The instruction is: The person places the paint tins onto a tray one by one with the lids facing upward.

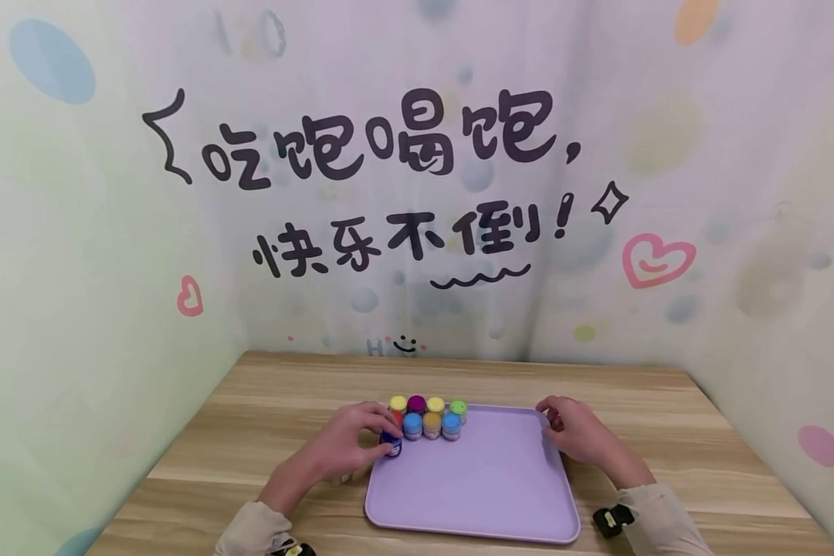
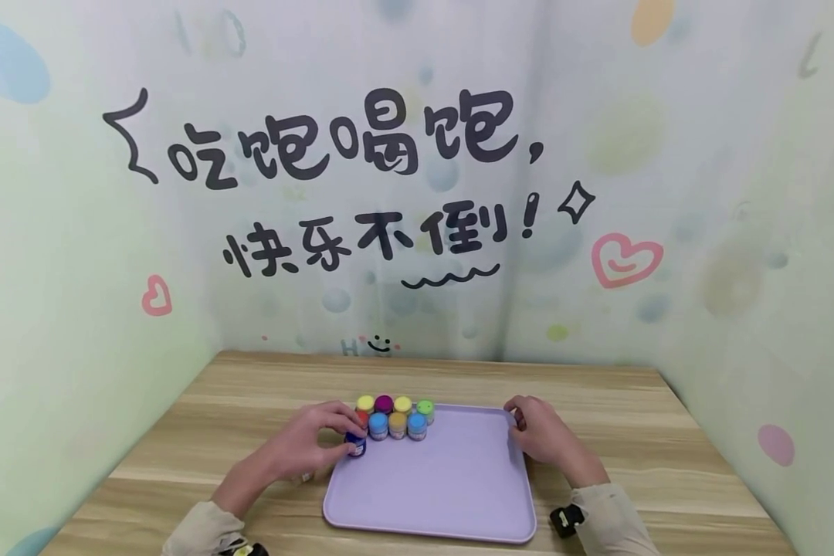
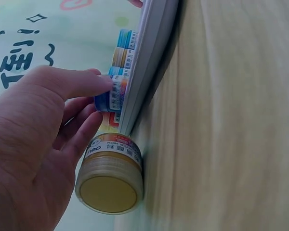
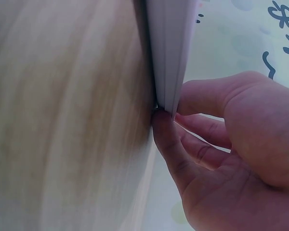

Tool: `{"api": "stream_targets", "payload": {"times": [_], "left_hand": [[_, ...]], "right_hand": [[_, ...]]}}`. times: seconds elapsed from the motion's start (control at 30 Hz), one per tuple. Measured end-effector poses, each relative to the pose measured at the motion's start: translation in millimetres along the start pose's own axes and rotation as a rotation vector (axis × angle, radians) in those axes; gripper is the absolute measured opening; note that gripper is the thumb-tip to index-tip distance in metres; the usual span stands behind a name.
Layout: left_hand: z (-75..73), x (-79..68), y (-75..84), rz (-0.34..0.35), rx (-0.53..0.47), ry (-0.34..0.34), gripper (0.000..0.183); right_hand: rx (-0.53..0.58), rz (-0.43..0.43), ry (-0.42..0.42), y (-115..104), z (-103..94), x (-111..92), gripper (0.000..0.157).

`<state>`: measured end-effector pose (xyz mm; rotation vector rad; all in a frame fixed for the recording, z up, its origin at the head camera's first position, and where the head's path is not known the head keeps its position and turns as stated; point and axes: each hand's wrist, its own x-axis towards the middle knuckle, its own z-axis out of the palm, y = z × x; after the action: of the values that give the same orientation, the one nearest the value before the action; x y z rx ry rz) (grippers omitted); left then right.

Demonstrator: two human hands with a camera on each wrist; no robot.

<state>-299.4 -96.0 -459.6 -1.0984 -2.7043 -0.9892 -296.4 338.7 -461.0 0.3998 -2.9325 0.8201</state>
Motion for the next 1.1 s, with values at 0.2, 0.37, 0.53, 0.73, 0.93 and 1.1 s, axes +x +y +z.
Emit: {"api": "stream_targets", "payload": {"times": [0.2, 0.37, 0.53, 0.73, 0.93, 1.1], "left_hand": [[1.8, 0.8, -0.3, 0.013, 0.013, 0.002, 0.017], [1.0, 0.8, 0.4, 0.024, 0.035, 0.007, 0.017], [1.1, 0.6, 0.4, 0.031, 0.067, 0.005, 0.017], [0.4, 0.0, 1.8, 0.051, 0.071, 0.005, 0.015], [-4.6, -3.8, 3.1, 0.018, 0.059, 0.016, 0.019], [-10.3, -8.7, 2.5, 0.018, 0.061, 0.034, 0.019]], "right_hand": [[-0.006, -0.008, -0.001, 1.0, 0.0, 0.2, 0.03], [-0.011, -0.01, 0.002, 2.4, 0.8, 1.3, 0.031], [-0.005, -0.011, 0.002, 2.1, 1.0, 1.0, 0.031], [-0.009, -0.008, 0.0, 1.8, 1.3, 0.4, 0.031], [-0.002, -0.012, -0.001, -0.6, 0.0, -0.1, 0.032], [0.003, -0.011, -0.001, -0.5, -0.6, -0.5, 0.032]]}}
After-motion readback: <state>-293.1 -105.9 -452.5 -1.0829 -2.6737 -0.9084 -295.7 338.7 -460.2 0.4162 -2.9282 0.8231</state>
